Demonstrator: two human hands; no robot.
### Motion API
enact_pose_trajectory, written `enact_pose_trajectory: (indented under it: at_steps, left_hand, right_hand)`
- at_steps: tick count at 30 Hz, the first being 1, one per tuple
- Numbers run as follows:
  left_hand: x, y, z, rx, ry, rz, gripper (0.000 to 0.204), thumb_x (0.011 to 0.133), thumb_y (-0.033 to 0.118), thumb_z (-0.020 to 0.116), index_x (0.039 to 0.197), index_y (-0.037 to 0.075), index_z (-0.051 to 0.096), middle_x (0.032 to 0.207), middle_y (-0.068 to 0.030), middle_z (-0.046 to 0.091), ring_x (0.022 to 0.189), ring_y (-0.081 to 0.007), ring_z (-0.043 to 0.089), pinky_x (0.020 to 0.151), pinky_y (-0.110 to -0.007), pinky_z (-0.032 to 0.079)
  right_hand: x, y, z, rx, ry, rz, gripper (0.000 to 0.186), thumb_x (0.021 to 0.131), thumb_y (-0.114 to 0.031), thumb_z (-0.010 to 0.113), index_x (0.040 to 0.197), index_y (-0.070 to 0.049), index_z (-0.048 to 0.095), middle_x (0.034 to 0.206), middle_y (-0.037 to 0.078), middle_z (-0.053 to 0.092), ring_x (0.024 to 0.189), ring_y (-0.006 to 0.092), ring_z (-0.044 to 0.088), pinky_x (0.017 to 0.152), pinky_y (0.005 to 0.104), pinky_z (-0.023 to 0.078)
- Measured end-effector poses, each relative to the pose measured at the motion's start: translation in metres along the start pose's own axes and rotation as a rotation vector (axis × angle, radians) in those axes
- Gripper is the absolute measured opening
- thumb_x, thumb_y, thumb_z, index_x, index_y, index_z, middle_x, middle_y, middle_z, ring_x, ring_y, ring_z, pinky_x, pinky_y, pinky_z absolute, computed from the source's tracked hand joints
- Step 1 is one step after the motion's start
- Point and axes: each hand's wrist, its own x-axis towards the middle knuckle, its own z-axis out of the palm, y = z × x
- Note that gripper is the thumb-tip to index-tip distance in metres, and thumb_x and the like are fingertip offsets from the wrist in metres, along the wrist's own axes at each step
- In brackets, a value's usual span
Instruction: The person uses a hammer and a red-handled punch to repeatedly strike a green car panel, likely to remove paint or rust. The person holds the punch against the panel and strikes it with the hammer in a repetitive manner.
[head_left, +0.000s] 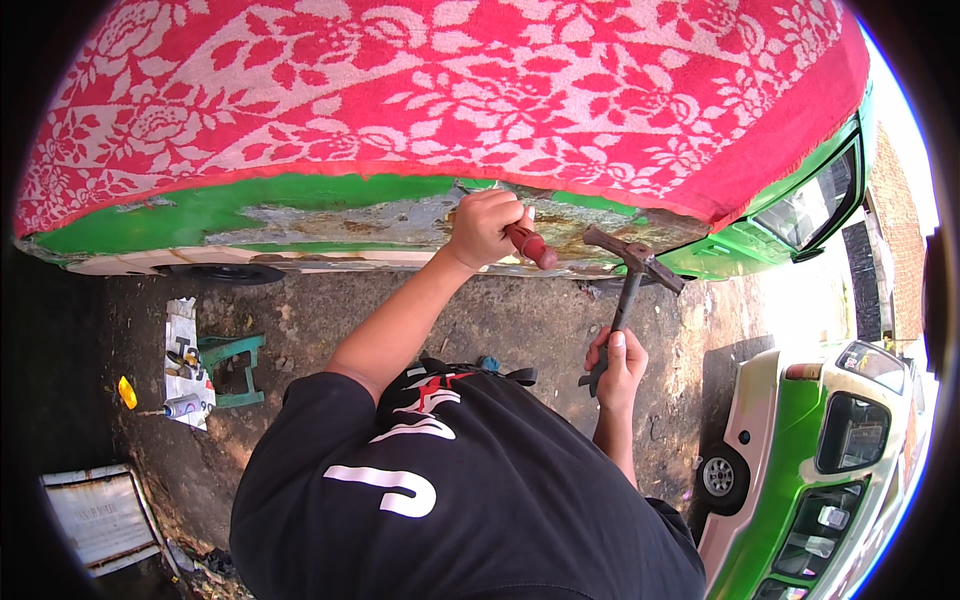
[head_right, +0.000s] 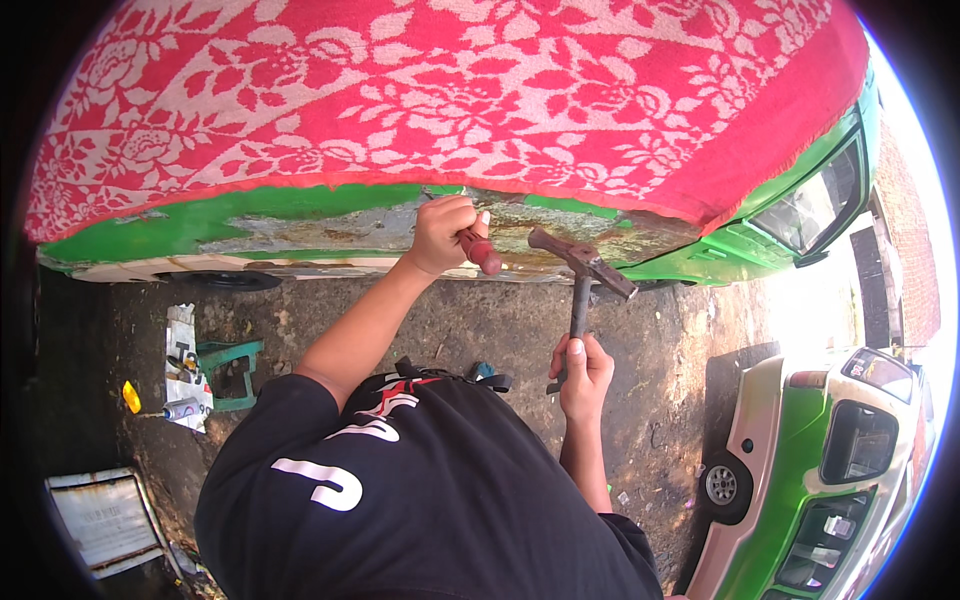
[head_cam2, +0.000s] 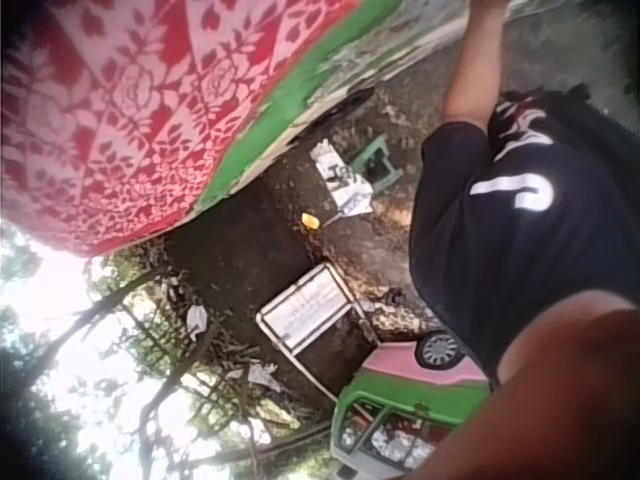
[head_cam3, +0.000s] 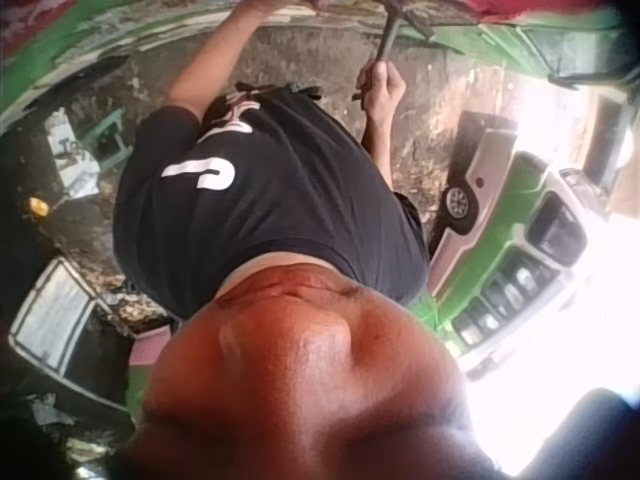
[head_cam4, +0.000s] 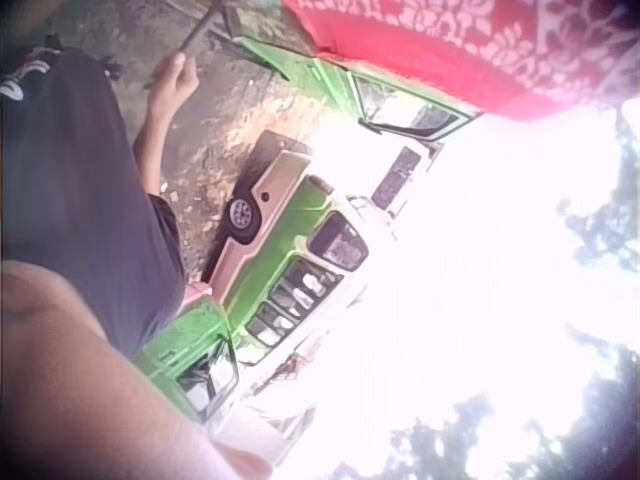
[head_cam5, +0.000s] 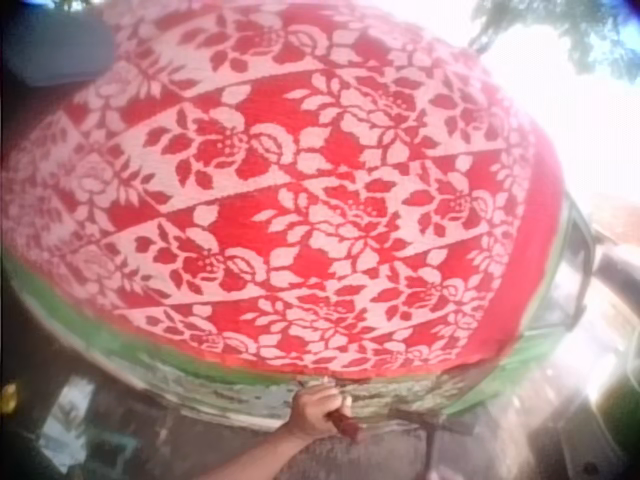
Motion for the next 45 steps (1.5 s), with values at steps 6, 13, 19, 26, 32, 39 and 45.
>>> enact_pose_trajectory:
  at_steps: [6,13,19,26,32,39,45]
  left_hand:
    - [0.003,0.001,0.000,-0.021,0.028,0.009,0.035,0.072,0.001,0.069,0.057,0.005,0.038,0.054,-0.0093,0.038,0.047,-0.0280,0.042,0.044,-0.039,0.033]
    - [0.005,0.003,0.003,-0.072,0.055,0.027,0.038,0.073,-0.004,0.068,0.058,0.004,0.033,0.054,-0.0098,0.031,0.046,-0.0273,0.035,0.044,-0.040,0.027]
    - [0.008,0.004,0.005,-0.074,0.042,-0.061,0.040,0.075,-0.003,0.070,0.058,0.003,0.034,0.055,-0.0106,0.036,0.046,-0.0268,0.037,0.045,-0.040,0.029]
    - [0.010,0.001,0.011,-0.061,0.065,-0.076,0.039,0.077,0.000,0.072,0.059,0.002,0.037,0.055,-0.0110,0.041,0.048,-0.0261,0.042,0.046,-0.038,0.032]
    - [-0.007,-0.010,0.009,-0.008,0.064,-0.159,0.036,0.080,0.003,0.070,0.059,0.002,0.040,0.055,-0.0106,0.043,0.049,-0.0277,0.046,0.047,-0.039,0.034]
    - [-0.005,-0.001,0.002,-0.022,0.015,0.004,0.034,0.073,0.005,0.070,0.056,0.006,0.041,0.055,-0.0088,0.043,0.049,-0.0279,0.047,0.045,-0.039,0.036]
    - [0.000,0.002,-0.003,-0.057,0.014,0.044,0.036,0.072,0.003,0.069,0.055,0.006,0.037,0.053,-0.0089,0.039,0.047,-0.0276,0.044,0.044,-0.039,0.035]
  right_hand:
    - [0.000,0.000,-0.001,-0.007,-0.004,-0.002,0.041,0.102,-0.035,0.048,0.084,0.001,0.055,0.061,0.005,0.052,0.052,0.0119,0.050,0.049,0.0254,0.041]
    - [-0.002,-0.001,-0.001,-0.022,-0.025,-0.002,0.041,0.102,-0.036,0.048,0.084,0.001,0.055,0.061,0.005,0.053,0.052,0.0119,0.050,0.049,0.0253,0.041]
    - [-0.003,-0.007,0.002,-0.035,-0.014,-0.005,0.042,0.101,-0.038,0.049,0.085,0.001,0.055,0.062,0.005,0.053,0.053,0.0122,0.051,0.050,0.0253,0.041]
    - [-0.004,-0.005,0.017,-0.109,0.047,-0.166,0.051,0.099,-0.042,0.050,0.072,0.000,0.057,0.054,0.002,0.053,0.048,0.0097,0.050,0.046,0.0262,0.038]
    - [-0.003,-0.007,0.016,-0.149,0.055,-0.041,0.049,0.100,-0.041,0.050,0.074,0.000,0.057,0.055,0.003,0.053,0.050,0.0100,0.051,0.047,0.0262,0.038]
    - [-0.001,-0.009,0.010,-0.009,0.104,-0.052,0.046,0.100,-0.041,0.050,0.079,0.000,0.057,0.059,0.003,0.054,0.052,0.0105,0.052,0.049,0.0250,0.039]
    - [-0.005,-0.004,0.008,-0.018,0.066,-0.020,0.046,0.101,-0.041,0.049,0.084,0.001,0.054,0.061,0.005,0.052,0.052,0.0123,0.050,0.049,0.0256,0.041]
